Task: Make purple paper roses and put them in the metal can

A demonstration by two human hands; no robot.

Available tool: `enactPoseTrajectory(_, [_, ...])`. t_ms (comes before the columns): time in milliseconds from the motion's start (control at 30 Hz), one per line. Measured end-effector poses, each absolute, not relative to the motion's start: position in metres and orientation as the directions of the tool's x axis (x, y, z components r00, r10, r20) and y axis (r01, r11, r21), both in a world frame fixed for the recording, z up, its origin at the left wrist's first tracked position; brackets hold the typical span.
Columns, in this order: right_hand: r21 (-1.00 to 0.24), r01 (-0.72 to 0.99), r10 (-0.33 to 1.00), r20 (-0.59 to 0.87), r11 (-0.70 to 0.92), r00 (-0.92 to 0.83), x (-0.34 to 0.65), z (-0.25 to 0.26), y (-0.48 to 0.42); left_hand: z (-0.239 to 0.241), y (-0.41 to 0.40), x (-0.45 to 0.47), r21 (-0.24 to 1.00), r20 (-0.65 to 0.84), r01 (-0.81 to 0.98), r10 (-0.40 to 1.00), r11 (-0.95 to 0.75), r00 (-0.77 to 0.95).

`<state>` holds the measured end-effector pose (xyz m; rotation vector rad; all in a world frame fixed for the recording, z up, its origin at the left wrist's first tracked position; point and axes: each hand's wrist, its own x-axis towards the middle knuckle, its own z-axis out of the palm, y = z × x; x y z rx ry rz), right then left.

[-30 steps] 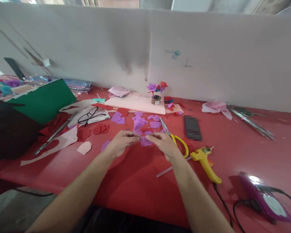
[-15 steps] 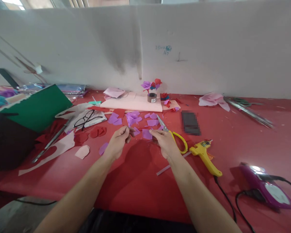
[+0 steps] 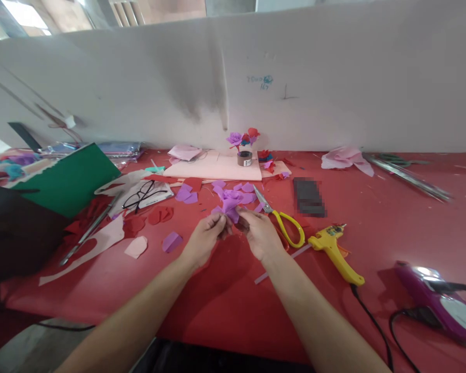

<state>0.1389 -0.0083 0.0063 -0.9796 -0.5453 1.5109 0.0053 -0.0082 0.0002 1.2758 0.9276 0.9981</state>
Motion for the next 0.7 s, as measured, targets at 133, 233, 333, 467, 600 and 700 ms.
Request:
enactPoseTrajectory(133, [-0.767, -0.609, 0.952, -0.300, -0.204, 0.059, 0.1391, 0.0059, -0.0084, -0.0020, -0.0084, 0.0053, 0.999, -0.035, -0.014, 0.962, 0.040, 0.269])
enactPoseTrajectory(233, [-0.750, -0.625, 0.943, -0.327, -0.214, 0.069, 0.1390, 0.0056, -0.0087, -0.0035, -0.0080, 0.0051, 0.999, -0.040, 0.030, 0.975, 0.035, 0.218])
enactPoseTrajectory(333, [-0.742, -0.630, 0.936, -0.345, -0.228, 0.067, 0.1381, 0.0075, -0.0096, -0.0047, -0.0076, 0.0049, 0.998, -0.024, 0.055, 0.980, 0.014, 0.199])
enactPoseTrajectory(467, [-0.735, -0.636, 0.926, -0.368, -0.235, 0.084, 0.1369, 0.0104, -0.0107, -0.0057, -0.0073, 0.0050, 0.999, -0.034, 0.044, 0.983, 0.026, 0.182])
enactPoseTrajectory(600, [-0.737, -0.637, 0.924, -0.370, -0.226, 0.100, 0.1367, 0.0096, -0.0105, -0.0034, -0.0077, 0.0056, 0.997, -0.038, -0.061, 0.981, 0.050, 0.192])
enactPoseTrajectory(700, [-0.747, -0.632, 0.931, -0.349, -0.207, 0.108, 0.1358, 0.0092, -0.0108, 0.0001, -0.0087, 0.0061, 0.989, -0.002, -0.143, 0.981, 0.030, 0.192])
